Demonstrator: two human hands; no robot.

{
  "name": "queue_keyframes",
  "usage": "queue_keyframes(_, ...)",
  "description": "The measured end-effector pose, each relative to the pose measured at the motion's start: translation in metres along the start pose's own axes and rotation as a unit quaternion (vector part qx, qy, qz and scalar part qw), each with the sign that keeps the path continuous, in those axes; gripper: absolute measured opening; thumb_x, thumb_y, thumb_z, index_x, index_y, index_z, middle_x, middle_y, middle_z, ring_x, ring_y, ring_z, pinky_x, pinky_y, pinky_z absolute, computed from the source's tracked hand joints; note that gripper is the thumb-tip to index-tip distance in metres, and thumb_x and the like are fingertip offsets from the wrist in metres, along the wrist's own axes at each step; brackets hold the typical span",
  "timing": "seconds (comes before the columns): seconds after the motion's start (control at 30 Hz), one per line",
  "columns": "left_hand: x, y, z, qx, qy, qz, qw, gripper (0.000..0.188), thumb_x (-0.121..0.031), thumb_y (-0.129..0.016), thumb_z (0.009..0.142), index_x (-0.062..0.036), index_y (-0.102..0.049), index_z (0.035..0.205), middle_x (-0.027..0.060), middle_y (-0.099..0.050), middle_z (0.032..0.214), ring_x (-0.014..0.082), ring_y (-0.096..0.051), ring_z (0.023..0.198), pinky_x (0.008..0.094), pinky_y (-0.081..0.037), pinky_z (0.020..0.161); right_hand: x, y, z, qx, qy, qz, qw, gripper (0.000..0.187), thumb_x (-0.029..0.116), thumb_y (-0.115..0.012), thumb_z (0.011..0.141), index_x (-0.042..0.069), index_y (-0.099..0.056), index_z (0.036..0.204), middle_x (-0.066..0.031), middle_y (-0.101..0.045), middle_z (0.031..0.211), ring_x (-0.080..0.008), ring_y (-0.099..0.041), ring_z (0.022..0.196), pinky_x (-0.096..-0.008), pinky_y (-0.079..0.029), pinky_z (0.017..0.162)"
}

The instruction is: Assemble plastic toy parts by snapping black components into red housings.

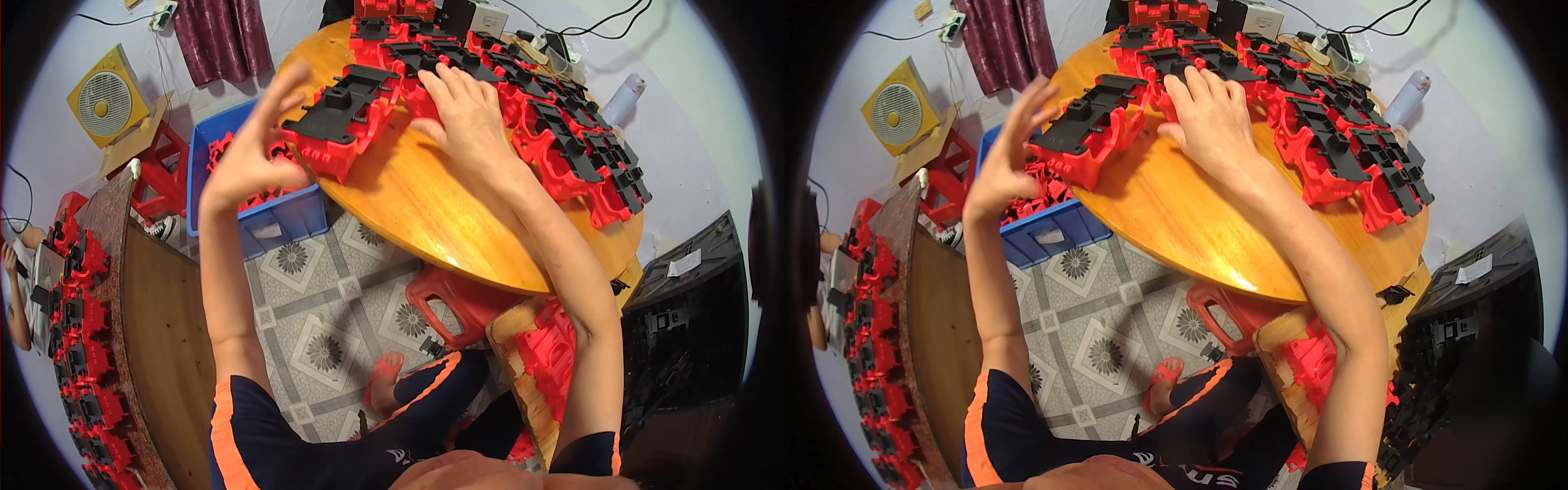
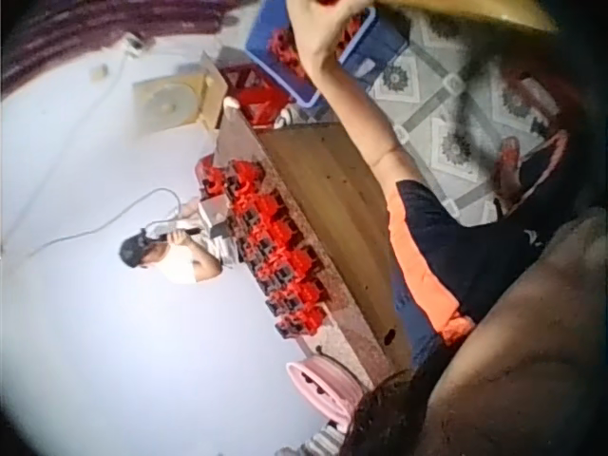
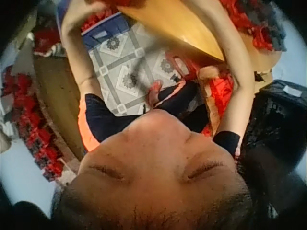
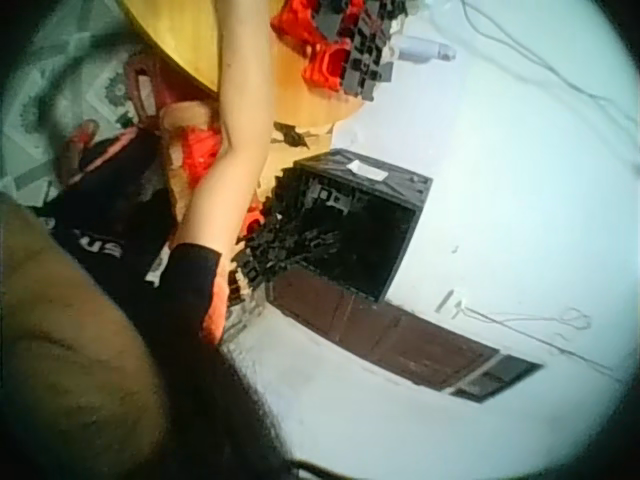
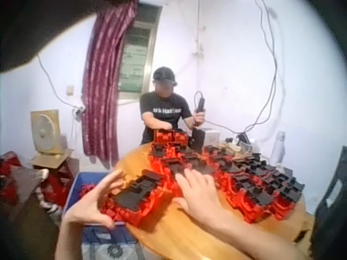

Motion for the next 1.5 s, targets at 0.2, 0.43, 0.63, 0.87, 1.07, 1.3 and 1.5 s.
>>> queue_keyframes(0.2, -0.035, -0.029, -0.018, -0.249, -0.011, 0.249, 0.936, 0.058, -0.014, -0.084, 0.069, -0.0077, -0.062, 0.122, 0.0171, -0.052, 0.138, 0.0297, -0.051, 0.129, 0.0385, -0.042, 0.106, -0.012, 0.002, 0.006, 0.009, -0.019, 0.005, 1.000, 0.033, 0.019, -0.076, 0.076, 0.010, -0.060, 0.103, -0.0091, -0.061, 0.093, -0.0281, -0.058, 0.096, -0.0428, -0.041, 0.085)
queue_keyframes(0.43, 0.094, 0.023, 0.080, -0.309, 0.024, 0.365, 0.878, 0.058, -0.021, -0.084, 0.069, -0.0090, -0.061, 0.120, 0.0212, -0.048, 0.137, 0.0393, -0.053, 0.121, 0.0436, -0.046, 0.100, 0.067, 0.090, -0.039, 0.092, 0.019, 0.088, 0.992, 0.046, 0.020, -0.077, 0.075, 0.006, -0.060, 0.116, -0.0220, -0.055, 0.126, -0.0335, -0.052, 0.117, -0.0462, -0.038, 0.101)
queue_keyframes(0.63, 0.129, 0.001, 0.129, -0.262, -0.011, 0.292, 0.920, 0.089, -0.034, -0.082, 0.075, -0.0120, -0.034, 0.146, 0.0322, -0.037, 0.140, 0.0463, -0.042, 0.129, 0.0474, -0.040, 0.104, 0.078, 0.153, -0.110, 0.203, -0.003, 0.111, 0.973, 0.052, 0.023, -0.079, 0.072, 0.006, -0.061, 0.117, -0.0209, -0.054, 0.130, -0.0325, -0.053, 0.118, -0.0466, -0.038, 0.100)
queue_keyframes(0.87, 0.011, -0.119, 0.086, -0.202, -0.013, 0.273, 0.940, 0.082, -0.042, -0.078, 0.079, -0.0143, -0.037, 0.144, 0.0318, -0.027, 0.143, 0.0526, -0.048, 0.120, 0.0504, -0.045, 0.100, -0.054, 0.157, -0.124, 0.046, -0.145, -0.166, 0.974, 0.068, 0.033, -0.078, 0.077, 0.010, -0.051, 0.135, -0.0213, -0.049, 0.135, -0.0372, -0.048, 0.119, -0.0472, -0.040, 0.097)
queue_keyframes(1.07, 0.033, -0.149, 0.107, -0.150, 0.019, 0.237, 0.960, 0.072, -0.016, -0.074, 0.081, -0.0170, -0.039, 0.144, 0.0380, -0.022, 0.142, 0.0554, -0.048, 0.119, 0.0495, -0.048, 0.098, -0.088, 0.122, -0.134, 0.103, -0.235, -0.154, 0.954, 0.060, 0.030, -0.077, 0.078, 0.012, -0.055, 0.131, -0.0167, -0.053, 0.134, -0.0342, -0.049, 0.123, -0.0445, -0.043, 0.098)
queue_keyframes(1.3, 0.048, -0.126, 0.093, -0.177, 0.087, 0.027, 0.980, 0.087, -0.044, -0.067, 0.088, -0.0031, -0.022, 0.150, 0.0365, -0.025, 0.145, 0.0483, -0.036, 0.134, 0.0465, -0.035, 0.110, 0.003, 0.183, -0.131, 0.046, -0.146, -0.048, 0.987, 0.060, 0.026, -0.080, 0.073, 0.011, -0.056, 0.126, -0.0169, -0.055, 0.126, -0.0348, -0.052, 0.114, -0.0454, -0.044, 0.093)
queue_keyframes(1.5, 0.009, -0.077, 0.000, -0.360, 0.091, -0.019, 0.928, 0.084, -0.056, -0.057, 0.092, -0.0030, -0.027, 0.150, 0.0322, -0.028, 0.147, 0.0418, -0.036, 0.135, 0.0464, -0.033, 0.110, 0.029, 0.100, -0.060, -0.005, -0.070, 0.039, 0.997, 0.059, 0.030, -0.081, 0.071, 0.013, -0.057, 0.121, -0.0138, -0.056, 0.116, -0.0317, -0.054, 0.109, -0.0439, -0.046, 0.089)
Point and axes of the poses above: each hand's wrist, its own z-axis towards the middle knuckle, its own y-axis out of the back of the hand, x = y × z, the point moved 10 cm from there along z, towards the middle knuckle
